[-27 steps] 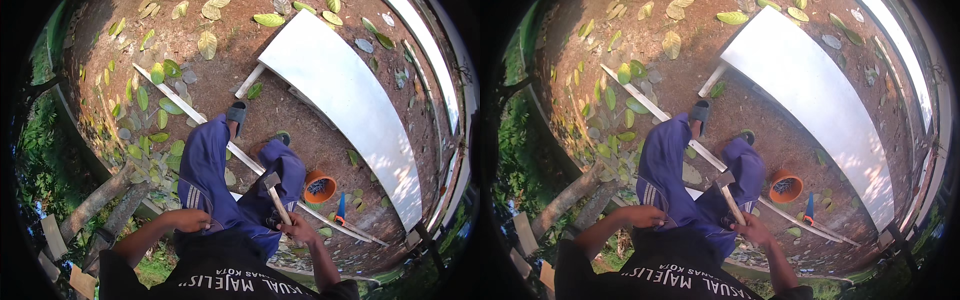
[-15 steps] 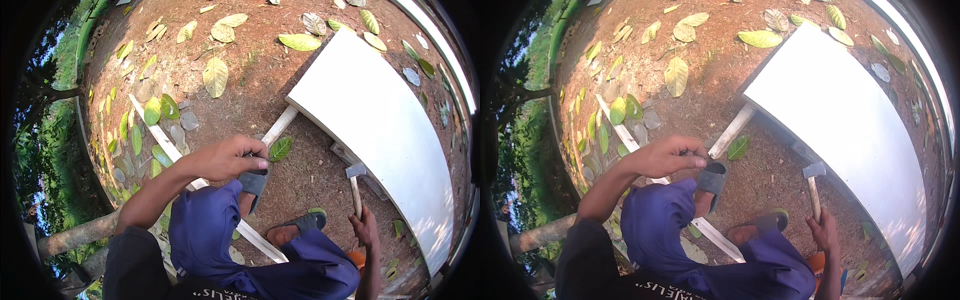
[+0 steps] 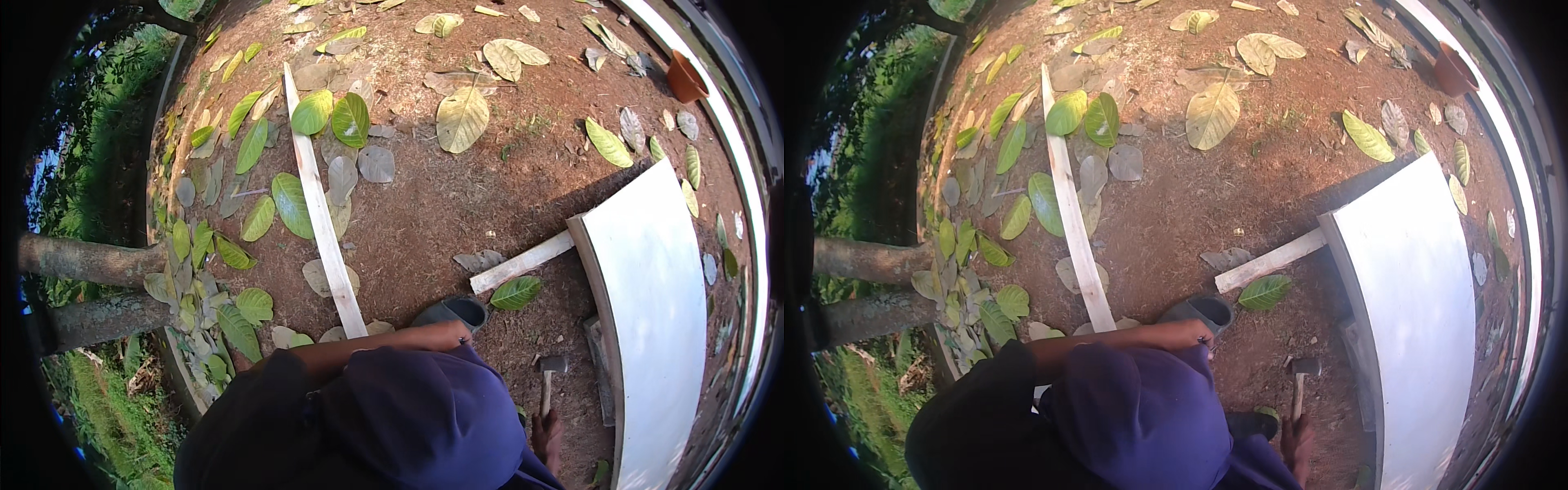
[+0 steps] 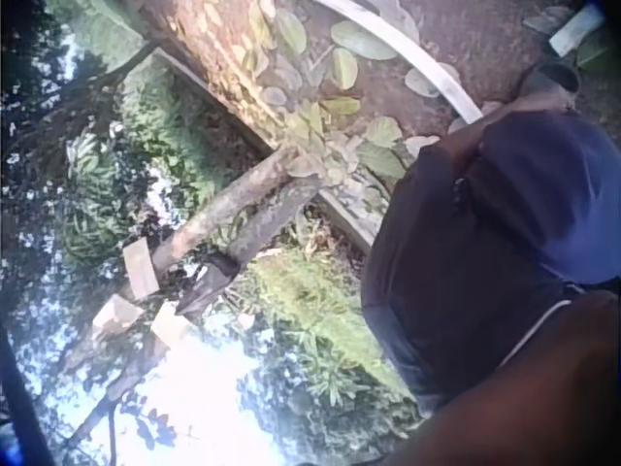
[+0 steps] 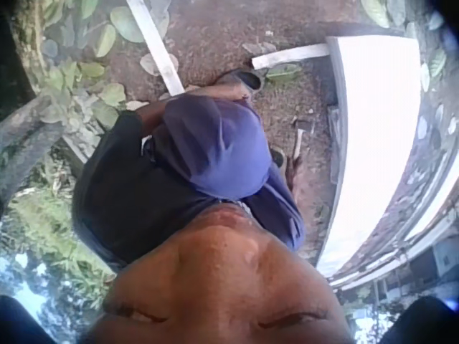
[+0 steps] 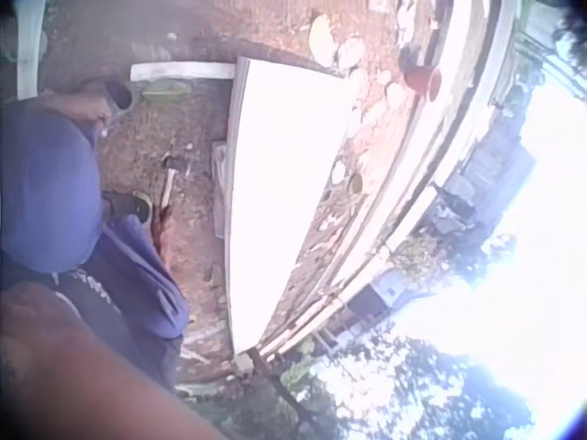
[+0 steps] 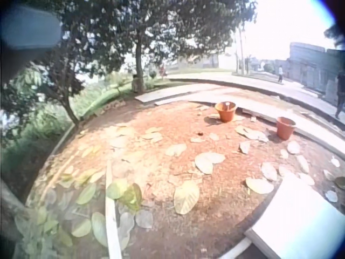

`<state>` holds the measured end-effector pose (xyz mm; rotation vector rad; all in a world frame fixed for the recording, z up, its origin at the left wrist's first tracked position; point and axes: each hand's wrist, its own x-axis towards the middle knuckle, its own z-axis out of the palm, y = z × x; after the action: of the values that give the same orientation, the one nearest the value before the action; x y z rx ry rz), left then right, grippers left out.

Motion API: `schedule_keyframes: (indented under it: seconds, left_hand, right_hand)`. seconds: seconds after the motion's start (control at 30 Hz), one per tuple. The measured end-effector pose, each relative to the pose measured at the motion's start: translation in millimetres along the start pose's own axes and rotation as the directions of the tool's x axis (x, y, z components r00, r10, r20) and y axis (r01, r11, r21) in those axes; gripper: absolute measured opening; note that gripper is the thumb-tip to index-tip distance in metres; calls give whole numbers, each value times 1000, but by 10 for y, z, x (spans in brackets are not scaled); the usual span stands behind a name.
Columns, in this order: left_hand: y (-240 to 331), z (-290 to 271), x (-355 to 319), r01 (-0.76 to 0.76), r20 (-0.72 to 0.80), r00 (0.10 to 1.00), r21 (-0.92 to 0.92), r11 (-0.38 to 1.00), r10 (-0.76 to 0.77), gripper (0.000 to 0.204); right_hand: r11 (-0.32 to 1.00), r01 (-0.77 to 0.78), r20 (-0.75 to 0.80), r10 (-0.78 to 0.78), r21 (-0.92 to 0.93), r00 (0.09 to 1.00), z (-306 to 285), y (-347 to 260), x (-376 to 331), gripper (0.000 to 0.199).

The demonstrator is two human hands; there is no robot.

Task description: The person assembles a wooden bench by hammering nails into a white board and wooden legs. They measure and cut a wooden plank with a tape measure and hand saw, then position the plank under the board as a support.

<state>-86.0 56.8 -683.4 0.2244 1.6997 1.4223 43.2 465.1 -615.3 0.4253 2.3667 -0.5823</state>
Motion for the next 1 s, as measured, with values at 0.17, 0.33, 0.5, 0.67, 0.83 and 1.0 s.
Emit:
schedule_keyframes:
  seconds: [0.17,0.33,0.5,0.67,0.83,1.0]
  left_hand:
    - [139,-58,102,28,-113,993,109,994,-15,29]
    - [598,-224,151,88,-81,994,120,989,-79,34]
    - [366,-140,280,-39,-69,997,99,994,46,32]
    - [302,-155,214,-28,34,999,114,993,25,31]
    - [165,-177,333,-130,144,984,149,980,109,27]
    - [466,-281,418,6,232,972,148,989,-41,27]
  right_hand:
    - [996,-55,56,59,-64,997,-49,-126,-36,38]
    - [993,-91,58,95,-74,994,10,-168,112,38]
    - [990,-116,55,120,-82,991,117,-212,136,38]
    - [989,-142,38,144,-53,989,259,-214,114,39]
    - [982,-176,-6,177,69,984,417,-100,16,39]
    - [964,-227,-40,235,139,971,391,-146,-63,39]
